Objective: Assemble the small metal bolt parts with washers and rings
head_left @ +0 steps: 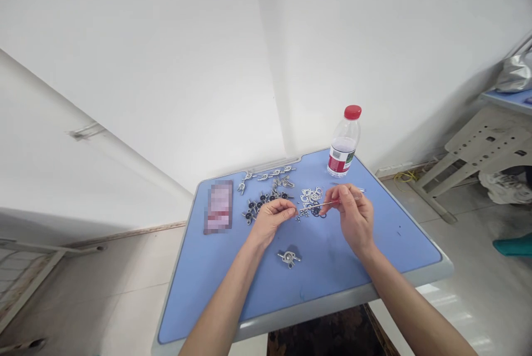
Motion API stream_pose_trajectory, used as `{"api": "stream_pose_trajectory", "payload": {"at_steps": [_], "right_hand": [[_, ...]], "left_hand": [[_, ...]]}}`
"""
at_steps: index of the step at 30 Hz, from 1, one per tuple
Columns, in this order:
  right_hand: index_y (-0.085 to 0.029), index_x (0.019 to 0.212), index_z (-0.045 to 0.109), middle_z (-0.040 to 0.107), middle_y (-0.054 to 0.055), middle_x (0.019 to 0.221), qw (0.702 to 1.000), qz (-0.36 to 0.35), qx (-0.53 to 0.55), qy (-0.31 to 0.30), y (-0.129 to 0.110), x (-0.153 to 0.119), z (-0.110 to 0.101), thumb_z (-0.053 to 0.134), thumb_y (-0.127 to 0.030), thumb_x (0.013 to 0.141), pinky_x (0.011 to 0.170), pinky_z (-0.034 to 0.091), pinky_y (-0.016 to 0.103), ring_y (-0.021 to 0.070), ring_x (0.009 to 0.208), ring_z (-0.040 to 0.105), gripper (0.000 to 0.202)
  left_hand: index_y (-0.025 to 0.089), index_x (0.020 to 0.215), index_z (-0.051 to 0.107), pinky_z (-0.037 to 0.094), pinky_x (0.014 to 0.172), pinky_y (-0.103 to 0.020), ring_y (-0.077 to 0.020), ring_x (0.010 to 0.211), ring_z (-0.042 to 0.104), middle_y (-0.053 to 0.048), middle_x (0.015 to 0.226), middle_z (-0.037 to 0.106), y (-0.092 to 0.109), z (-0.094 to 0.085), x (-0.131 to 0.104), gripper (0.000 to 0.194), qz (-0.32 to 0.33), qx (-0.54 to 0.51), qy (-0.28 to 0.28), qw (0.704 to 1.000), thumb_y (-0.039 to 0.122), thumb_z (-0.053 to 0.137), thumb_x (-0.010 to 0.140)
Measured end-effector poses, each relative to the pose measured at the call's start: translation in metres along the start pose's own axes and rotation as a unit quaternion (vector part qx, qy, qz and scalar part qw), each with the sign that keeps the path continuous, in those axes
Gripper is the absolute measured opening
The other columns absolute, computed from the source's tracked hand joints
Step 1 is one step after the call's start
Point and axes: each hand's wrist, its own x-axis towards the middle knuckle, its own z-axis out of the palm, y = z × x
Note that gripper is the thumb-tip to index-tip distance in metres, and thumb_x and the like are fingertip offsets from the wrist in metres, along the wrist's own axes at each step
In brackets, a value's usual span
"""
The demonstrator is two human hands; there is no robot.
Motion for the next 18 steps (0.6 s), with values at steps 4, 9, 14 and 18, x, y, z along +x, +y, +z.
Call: {"api": "stream_pose_trajectory", "payload": {"at_steps": [4, 9, 14, 18], "right_hand": [[-0.018, 0.074, 0.059, 0.059, 0.000, 0.074, 1.000, -0.005, -0.018, -0.025, 0.0011, -0.0024, 0.0014, 0.054, -0.040, 0.093, 0.057, 0.054, 0.030, 0.0122, 0.055, 0.061, 0.030], [-0.019, 0.076, 0.059, 0.059, 0.000, 0.076, 0.999, -0.018, -0.033, -0.033, 0.0024, -0.0043, 0.0018, 0.052, -0.039, 0.094, 0.059, 0.054, 0.030, 0.0121, 0.056, 0.062, 0.029], [-0.019, 0.077, 0.059, 0.059, 0.000, 0.078, 0.998, -0.026, -0.044, -0.039, 0.0027, -0.0041, 0.0018, 0.050, -0.037, 0.096, 0.060, 0.054, 0.030, 0.0124, 0.057, 0.063, 0.028], [-0.019, 0.078, 0.059, 0.059, 0.000, 0.079, 0.997, -0.029, -0.057, -0.047, 0.0026, -0.0048, 0.0020, 0.049, -0.036, 0.097, 0.061, 0.055, 0.031, 0.0128, 0.059, 0.064, 0.027]], "left_hand": [[0.015, 0.075, 0.071, 0.048, 0.070, -0.024, -0.0120, 0.066, 0.062, -0.002, 0.068, 0.068, -0.0009, 0.0017, -0.0007, 0.032, -0.043, -0.057, 0.004, 0.997, 0.034, 0.089, 0.056], [0.015, 0.074, 0.072, 0.048, 0.070, -0.023, -0.0112, 0.066, 0.063, -0.001, 0.068, 0.068, -0.0012, 0.0009, 0.0003, 0.031, -0.053, -0.082, 0.008, 0.995, 0.031, 0.089, 0.055], [0.014, 0.074, 0.072, 0.048, 0.070, -0.022, -0.0101, 0.065, 0.063, -0.001, 0.068, 0.069, -0.0013, 0.0005, 0.0004, 0.031, -0.054, -0.089, 0.015, 0.994, 0.030, 0.090, 0.055], [0.014, 0.074, 0.071, 0.047, 0.068, -0.023, -0.0104, 0.064, 0.062, -0.002, 0.067, 0.069, -0.0007, 0.0013, -0.0004, 0.031, -0.050, -0.087, 0.017, 0.995, 0.031, 0.089, 0.055]]}}
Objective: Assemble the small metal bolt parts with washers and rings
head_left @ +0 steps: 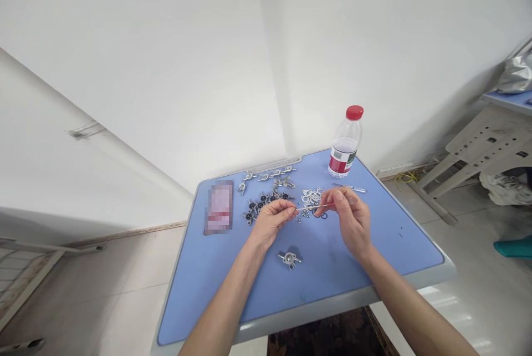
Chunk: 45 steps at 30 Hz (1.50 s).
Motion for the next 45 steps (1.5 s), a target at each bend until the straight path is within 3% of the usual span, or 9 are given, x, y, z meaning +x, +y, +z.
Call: {"api": "stream_pose_trajectory", "payload": {"at_steps": [7, 14, 22, 29, 32, 34, 37, 40, 45], "right_hand": [[-0.020, 0.084, 0.060, 0.060, 0.000, 0.080, 0.999, -0.013, -0.014, -0.032, 0.001, -0.001, -0.001, 0.046, -0.032, 0.098, 0.066, 0.053, 0.032, 0.0139, 0.064, 0.064, 0.023], [-0.022, 0.097, 0.055, 0.058, 0.002, 0.094, 0.992, -0.014, -0.018, -0.122, 0.004, -0.003, -0.003, 0.045, -0.032, 0.099, 0.074, 0.052, 0.032, 0.0149, 0.077, 0.067, 0.014], [-0.023, 0.101, 0.049, 0.065, -0.001, 0.083, 1.000, 0.011, 0.028, -0.008, 0.003, 0.002, 0.003, 0.054, -0.033, 0.095, 0.068, 0.058, 0.034, 0.0150, 0.067, 0.069, 0.013], [-0.022, 0.100, 0.049, 0.065, -0.001, 0.082, 0.998, 0.029, 0.046, 0.012, 0.000, 0.007, 0.001, 0.060, -0.034, 0.091, 0.067, 0.059, 0.035, 0.0145, 0.065, 0.068, 0.018], [-0.023, 0.102, 0.049, 0.063, -0.001, 0.085, 0.999, 0.031, 0.041, 0.007, 0.000, 0.007, -0.001, 0.063, -0.032, 0.089, 0.068, 0.058, 0.034, 0.0144, 0.067, 0.067, 0.021], [-0.024, 0.103, 0.049, 0.062, -0.001, 0.087, 0.999, 0.030, 0.030, 0.002, 0.000, 0.007, -0.002, 0.063, -0.032, 0.089, 0.069, 0.057, 0.034, 0.0141, 0.068, 0.066, 0.022], [-0.025, 0.105, 0.049, 0.062, -0.002, 0.087, 0.999, 0.030, 0.019, -0.007, -0.001, 0.007, -0.003, 0.064, -0.029, 0.088, 0.069, 0.056, 0.033, 0.0136, 0.068, 0.066, 0.023], [-0.026, 0.108, 0.049, 0.063, -0.002, 0.084, 0.999, 0.036, 0.016, -0.014, -0.002, 0.005, -0.003, 0.066, -0.026, 0.086, 0.067, 0.055, 0.032, 0.0136, 0.066, 0.066, 0.028], [-0.025, 0.111, 0.053, 0.063, -0.002, 0.082, 0.996, 0.065, -0.007, -0.068, -0.006, 0.003, -0.002, 0.066, -0.025, 0.087, 0.064, 0.055, 0.030, 0.0125, 0.063, 0.065, 0.028]], "left_hand": [[0.014, 0.073, 0.071, 0.047, 0.067, -0.022, -0.0107, 0.064, 0.062, -0.002, 0.068, 0.070, 0.001, 0.001, -0.001, 0.031, 0.012, 0.005, 0.011, 1.000, 0.032, 0.089, 0.055], [0.013, 0.073, 0.072, 0.047, 0.068, -0.022, -0.0109, 0.064, 0.061, -0.002, 0.067, 0.070, 0.000, -0.005, 0.000, 0.030, 0.059, 0.033, 0.042, 0.997, 0.033, 0.089, 0.056], [0.016, 0.084, 0.076, 0.048, 0.072, -0.021, -0.0117, 0.073, 0.064, -0.003, 0.074, 0.072, 0.003, -0.001, -0.007, 0.028, 0.066, 0.009, 0.029, 0.997, 0.036, 0.084, 0.066], [0.017, 0.097, 0.074, 0.047, 0.073, -0.023, -0.0133, 0.077, 0.063, -0.005, 0.082, 0.071, 0.006, -0.008, -0.006, 0.030, 0.083, 0.053, 0.030, 0.995, 0.038, 0.076, 0.075], [0.019, 0.095, 0.073, 0.046, 0.074, -0.026, -0.0153, 0.079, 0.061, -0.004, 0.085, 0.070, 0.014, -0.017, -0.020, 0.024, 0.138, 0.163, 0.077, 0.974, 0.035, 0.073, 0.077], [0.021, 0.093, 0.072, 0.046, 0.076, -0.028, -0.0163, 0.082, 0.059, -0.003, 0.089, 0.068, 0.017, -0.024, -0.037, 0.018, 0.179, 0.267, 0.089, 0.943, 0.034, 0.069, 0.081], [0.023, 0.098, 0.069, 0.045, 0.084, -0.031, -0.0176, 0.091, 0.058, -0.003, 0.098, 0.064, 0.013, -0.030, -0.068, 0.014, 0.210, 0.382, 0.040, 0.899, 0.026, 0.065, 0.085], [0.027, 0.108, 0.065, 0.044, 0.093, -0.035, -0.0198, 0.105, 0.056, -0.004, 0.111, 0.060, 0.001, -0.030, -0.091, 0.024, 0.175, 0.452, -0.003, 0.875, 0.021, 0.064, 0.085], [0.027, 0.112, 0.059, 0.040, 0.098, -0.042, -0.0224, 0.109, 0.053, -0.004, 0.116, 0.058, -0.013, -0.023, -0.096, 0.035, 0.166, 0.544, -0.039, 0.821, 0.013, 0.068, 0.081]]}}
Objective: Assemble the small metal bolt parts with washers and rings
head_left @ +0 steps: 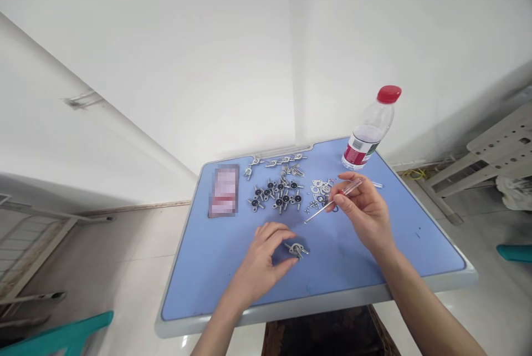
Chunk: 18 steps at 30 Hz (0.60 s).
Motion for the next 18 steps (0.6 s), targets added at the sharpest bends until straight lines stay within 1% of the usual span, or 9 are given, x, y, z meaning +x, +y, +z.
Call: {"api": "stream_pose_trajectory", "payload": {"at_steps": [4, 8, 14, 18], "right_hand": [[-0.025, 0.116, 0.054, 0.061, -0.001, 0.083, 0.997, 0.016, -0.042, -0.066, -0.002, -0.004, 0.001, 0.060, -0.026, 0.092, 0.064, 0.055, 0.029, 0.0121, 0.065, 0.063, 0.025], [-0.026, 0.120, 0.052, 0.059, 0.000, 0.084, 0.990, 0.027, -0.074, -0.113, -0.001, -0.009, 0.002, 0.057, -0.026, 0.094, 0.066, 0.054, 0.029, 0.0125, 0.068, 0.063, 0.027], [-0.027, 0.122, 0.050, 0.058, 0.000, 0.085, 0.982, 0.035, -0.096, -0.162, 0.000, -0.012, 0.003, 0.056, -0.026, 0.094, 0.068, 0.054, 0.030, 0.0126, 0.069, 0.061, 0.028], [-0.028, 0.122, 0.050, 0.058, 0.000, 0.085, 0.977, 0.034, -0.123, -0.174, 0.000, -0.013, 0.004, 0.055, -0.027, 0.095, 0.067, 0.053, 0.030, 0.0128, 0.069, 0.061, 0.028]], "left_hand": [[0.026, 0.112, 0.058, 0.040, 0.093, -0.041, -0.0220, 0.104, 0.053, -0.004, 0.111, 0.058, 0.000, 0.003, 0.006, 0.030, 0.023, 0.032, -0.020, 0.999, 0.015, 0.067, 0.085], [0.025, 0.111, 0.058, 0.040, 0.089, -0.039, -0.0215, 0.101, 0.054, -0.003, 0.108, 0.059, 0.000, 0.005, 0.007, 0.027, 0.037, 0.049, -0.033, 0.998, 0.016, 0.065, 0.087], [0.024, 0.106, 0.060, 0.040, 0.085, -0.038, -0.0212, 0.096, 0.054, -0.003, 0.103, 0.061, 0.001, 0.006, 0.007, 0.016, 0.049, 0.067, -0.035, 0.996, 0.019, 0.061, 0.090], [0.023, 0.103, 0.061, 0.040, 0.083, -0.037, -0.0208, 0.093, 0.054, -0.003, 0.100, 0.063, 0.001, 0.008, 0.006, 0.013, 0.050, 0.068, -0.034, 0.996, 0.018, 0.060, 0.091]]}}
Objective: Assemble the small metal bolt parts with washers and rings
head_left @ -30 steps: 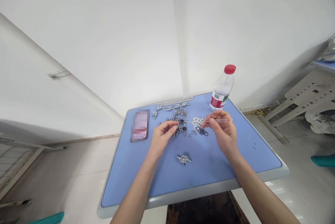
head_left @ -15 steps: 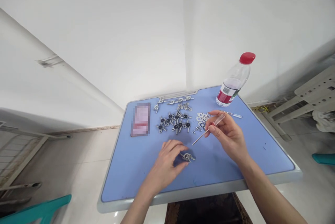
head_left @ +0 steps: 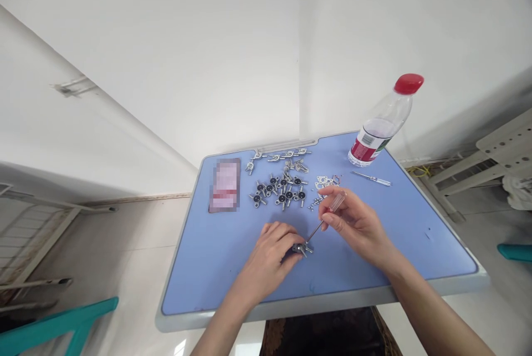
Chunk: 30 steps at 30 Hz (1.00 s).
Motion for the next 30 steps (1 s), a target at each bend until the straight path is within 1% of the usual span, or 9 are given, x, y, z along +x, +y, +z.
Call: {"api": "stream_pose_trajectory", "payload": {"at_steps": [6, 12, 19, 25, 30], "right_hand": [[-0.027, 0.121, 0.049, 0.058, 0.000, 0.085, 1.000, 0.009, -0.020, -0.012, 0.000, 0.000, 0.000, 0.054, -0.027, 0.095, 0.065, 0.053, 0.030, 0.0126, 0.067, 0.062, 0.027], [-0.028, 0.119, 0.050, 0.058, -0.001, 0.085, 0.999, 0.018, -0.019, -0.021, 0.000, -0.001, 0.002, 0.054, -0.026, 0.095, 0.066, 0.054, 0.029, 0.0126, 0.069, 0.062, 0.025], [-0.026, 0.117, 0.050, 0.059, 0.002, 0.089, 0.999, 0.029, -0.034, -0.031, 0.002, -0.002, 0.002, 0.051, -0.030, 0.096, 0.068, 0.053, 0.031, 0.0142, 0.071, 0.063, 0.021], [-0.026, 0.115, 0.051, 0.059, 0.001, 0.090, 0.998, 0.023, -0.041, -0.029, 0.003, -0.001, 0.001, 0.052, -0.030, 0.096, 0.066, 0.053, 0.030, 0.0138, 0.071, 0.063, 0.019], [-0.026, 0.114, 0.051, 0.060, 0.002, 0.090, 0.998, 0.024, -0.038, -0.033, 0.002, -0.001, 0.001, 0.052, -0.031, 0.096, 0.066, 0.053, 0.031, 0.0140, 0.071, 0.063, 0.019]], "left_hand": [[0.023, 0.103, 0.062, 0.042, 0.086, -0.036, -0.0200, 0.094, 0.055, -0.002, 0.100, 0.062, -0.002, 0.004, 0.000, 0.016, -0.010, -0.029, 0.012, 0.999, 0.014, 0.059, 0.090], [0.022, 0.099, 0.062, 0.045, 0.081, -0.031, -0.0186, 0.095, 0.055, -0.002, 0.098, 0.062, -0.003, 0.007, -0.001, 0.014, -0.026, -0.074, 0.017, 0.997, 0.012, 0.060, 0.089], [0.021, 0.096, 0.062, 0.046, 0.081, -0.032, -0.0188, 0.093, 0.057, -0.002, 0.096, 0.062, -0.002, 0.009, -0.001, 0.015, -0.042, -0.096, 0.034, 0.994, 0.011, 0.063, 0.086], [0.021, 0.095, 0.062, 0.046, 0.080, -0.032, -0.0193, 0.092, 0.057, -0.002, 0.096, 0.062, -0.002, 0.012, 0.000, 0.017, -0.055, -0.108, 0.037, 0.992, 0.009, 0.063, 0.082], [0.021, 0.093, 0.062, 0.046, 0.080, -0.032, -0.0186, 0.090, 0.058, -0.002, 0.094, 0.062, -0.001, 0.014, 0.001, 0.018, -0.064, -0.113, 0.056, 0.990, 0.009, 0.063, 0.080]]}}
